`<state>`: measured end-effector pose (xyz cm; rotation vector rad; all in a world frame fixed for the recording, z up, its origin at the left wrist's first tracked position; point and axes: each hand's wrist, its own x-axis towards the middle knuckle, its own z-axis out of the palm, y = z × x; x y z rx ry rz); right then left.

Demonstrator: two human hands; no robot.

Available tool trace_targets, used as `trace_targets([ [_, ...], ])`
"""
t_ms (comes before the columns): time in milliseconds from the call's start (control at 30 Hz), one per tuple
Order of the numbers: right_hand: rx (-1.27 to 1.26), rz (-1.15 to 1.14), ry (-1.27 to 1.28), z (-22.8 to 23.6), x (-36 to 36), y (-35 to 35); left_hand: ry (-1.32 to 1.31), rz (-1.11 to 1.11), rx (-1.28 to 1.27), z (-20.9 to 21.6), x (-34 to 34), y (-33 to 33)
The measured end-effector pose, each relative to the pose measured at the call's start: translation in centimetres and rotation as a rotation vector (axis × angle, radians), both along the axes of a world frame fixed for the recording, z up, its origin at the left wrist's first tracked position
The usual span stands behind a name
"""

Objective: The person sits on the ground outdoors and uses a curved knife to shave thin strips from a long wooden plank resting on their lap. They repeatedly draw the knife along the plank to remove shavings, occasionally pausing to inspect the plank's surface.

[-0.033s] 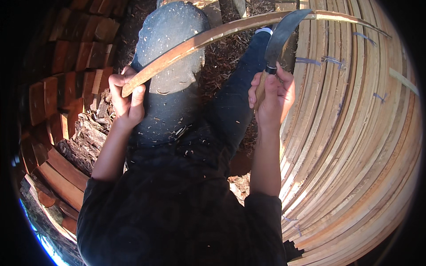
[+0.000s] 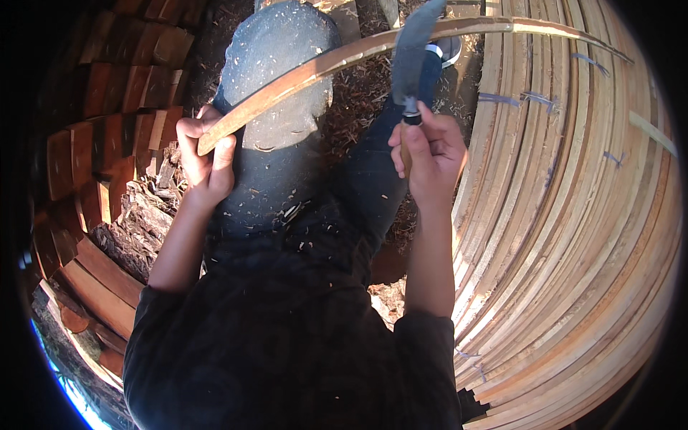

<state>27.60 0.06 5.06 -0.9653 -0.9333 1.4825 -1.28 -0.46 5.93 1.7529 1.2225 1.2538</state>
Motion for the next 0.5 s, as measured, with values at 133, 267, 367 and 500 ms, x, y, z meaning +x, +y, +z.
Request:
trace_targets([
  [133, 0.004, 0.083, -0.082, 0.6, 1.1, 0.6, 0.013, 0.002, -0.019, 0.2, 0.0, -0.1],
  [267, 0.050, 0.152, -0.167, 0.6, 0.4, 0.6, 0.016, 0.000, 0.001, 0.4, 0.2, 0.0],
  [367, 0.037, 0.121, -0.024, 0.4, 0.0, 0.7, 0.020, -0.015, -0.006, 0.4, -0.2, 0.2],
  [500, -0.003, 0.028, 0.049, 0.4, -0.6, 0.6, 0.038, 0.001, 0.006, 0.2, 0.1, 0.2],
])
